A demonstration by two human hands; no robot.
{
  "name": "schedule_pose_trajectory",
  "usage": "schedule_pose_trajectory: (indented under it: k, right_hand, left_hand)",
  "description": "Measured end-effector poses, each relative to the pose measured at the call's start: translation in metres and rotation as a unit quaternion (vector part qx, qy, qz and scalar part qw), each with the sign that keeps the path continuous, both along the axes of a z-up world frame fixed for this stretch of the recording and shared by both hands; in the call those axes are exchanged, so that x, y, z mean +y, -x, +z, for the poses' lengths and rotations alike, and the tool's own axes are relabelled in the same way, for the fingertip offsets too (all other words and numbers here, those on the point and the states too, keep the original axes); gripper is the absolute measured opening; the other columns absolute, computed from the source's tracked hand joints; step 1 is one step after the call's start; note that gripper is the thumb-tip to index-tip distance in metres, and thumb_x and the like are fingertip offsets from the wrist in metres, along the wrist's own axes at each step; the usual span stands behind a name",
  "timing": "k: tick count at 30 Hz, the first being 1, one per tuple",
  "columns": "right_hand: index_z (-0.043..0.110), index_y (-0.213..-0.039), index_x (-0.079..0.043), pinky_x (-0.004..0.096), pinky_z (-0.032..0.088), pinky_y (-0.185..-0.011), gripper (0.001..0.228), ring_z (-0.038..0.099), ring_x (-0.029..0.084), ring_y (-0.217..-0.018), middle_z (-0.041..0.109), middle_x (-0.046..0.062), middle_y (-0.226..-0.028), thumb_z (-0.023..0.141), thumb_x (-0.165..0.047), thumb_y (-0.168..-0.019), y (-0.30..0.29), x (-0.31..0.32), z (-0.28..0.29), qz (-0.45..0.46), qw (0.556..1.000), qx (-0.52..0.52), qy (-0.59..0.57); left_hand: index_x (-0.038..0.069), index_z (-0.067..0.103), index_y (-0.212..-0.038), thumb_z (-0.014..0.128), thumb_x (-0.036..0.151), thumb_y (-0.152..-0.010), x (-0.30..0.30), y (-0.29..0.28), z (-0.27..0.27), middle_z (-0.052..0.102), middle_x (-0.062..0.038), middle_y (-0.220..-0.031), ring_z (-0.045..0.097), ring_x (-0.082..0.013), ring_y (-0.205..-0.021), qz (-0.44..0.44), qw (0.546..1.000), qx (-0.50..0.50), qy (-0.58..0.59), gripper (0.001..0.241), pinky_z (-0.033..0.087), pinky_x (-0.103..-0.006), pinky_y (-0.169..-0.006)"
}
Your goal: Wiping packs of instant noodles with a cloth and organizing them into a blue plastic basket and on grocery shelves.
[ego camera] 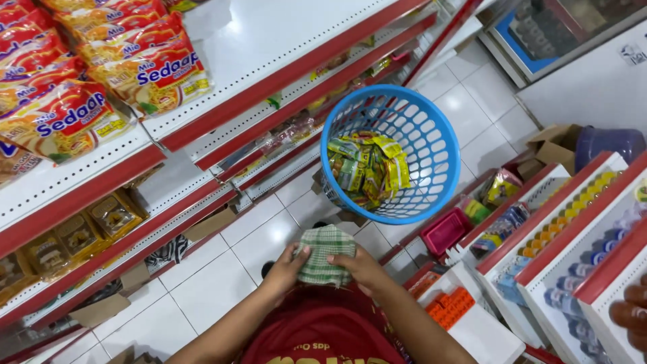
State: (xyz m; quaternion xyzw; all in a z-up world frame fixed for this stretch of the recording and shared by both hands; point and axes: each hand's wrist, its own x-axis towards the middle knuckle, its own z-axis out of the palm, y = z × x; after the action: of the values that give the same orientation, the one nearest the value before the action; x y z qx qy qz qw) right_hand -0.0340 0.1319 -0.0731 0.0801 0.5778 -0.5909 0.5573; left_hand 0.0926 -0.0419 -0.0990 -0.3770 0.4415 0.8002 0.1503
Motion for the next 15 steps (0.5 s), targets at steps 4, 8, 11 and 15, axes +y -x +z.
schedule_pose_trajectory:
  k: [4,8,11,15]
  right_hand:
    - [0.058,-0.135,-0.001,0.034,0.058,-0.094,0.049,0.070,0.021,-0.110,0.073,0.009,-0.121,0.068,-0.004,-0.087,0.008,0.026,-0.018,-0.001,0.998,0.032,0.048]
    - [0.059,-0.134,0.006,0.035,0.058,-0.090,0.047,0.070,0.022,-0.106,0.073,0.012,-0.118,0.060,0.001,-0.087,0.038,0.049,-0.053,-0.037,0.996,0.066,0.038]
    - [0.057,-0.132,0.010,0.037,0.057,-0.086,0.044,0.069,0.026,-0.100,0.071,0.016,-0.114,0.060,0.002,-0.089,0.085,0.067,-0.062,-0.108,0.986,0.128,0.016]
    - [0.050,-0.136,-0.006,0.033,0.056,-0.085,0.049,0.067,0.021,-0.100,0.068,0.010,-0.114,0.055,0.002,-0.088,0.173,0.104,-0.043,-0.184,0.948,0.248,-0.081]
  left_hand:
    - [0.006,0.052,-0.140,0.053,0.044,-0.100,0.017,0.021,0.016,0.071,-0.019,-0.129,0.071,-0.0280,-0.116,-0.083,0.978,0.054,0.182,0.055,0.057,-0.0347,-0.095]
    - [0.003,0.047,-0.144,0.062,0.040,-0.100,0.027,0.058,0.004,0.063,-0.026,-0.133,0.062,-0.0347,-0.122,-0.166,0.869,0.151,0.441,0.060,0.050,-0.0412,-0.101]
    - [0.004,0.051,-0.143,0.065,0.036,-0.099,0.030,0.110,0.028,0.059,-0.026,-0.138,0.056,-0.0386,-0.126,-0.169,0.799,0.245,0.523,0.056,0.045,-0.0462,-0.104]
    - [0.005,0.055,-0.140,0.065,0.034,-0.099,0.040,0.219,-0.002,0.060,-0.026,-0.136,0.057,-0.0410,-0.125,-0.119,0.769,0.316,0.542,0.050,0.045,-0.0489,-0.103]
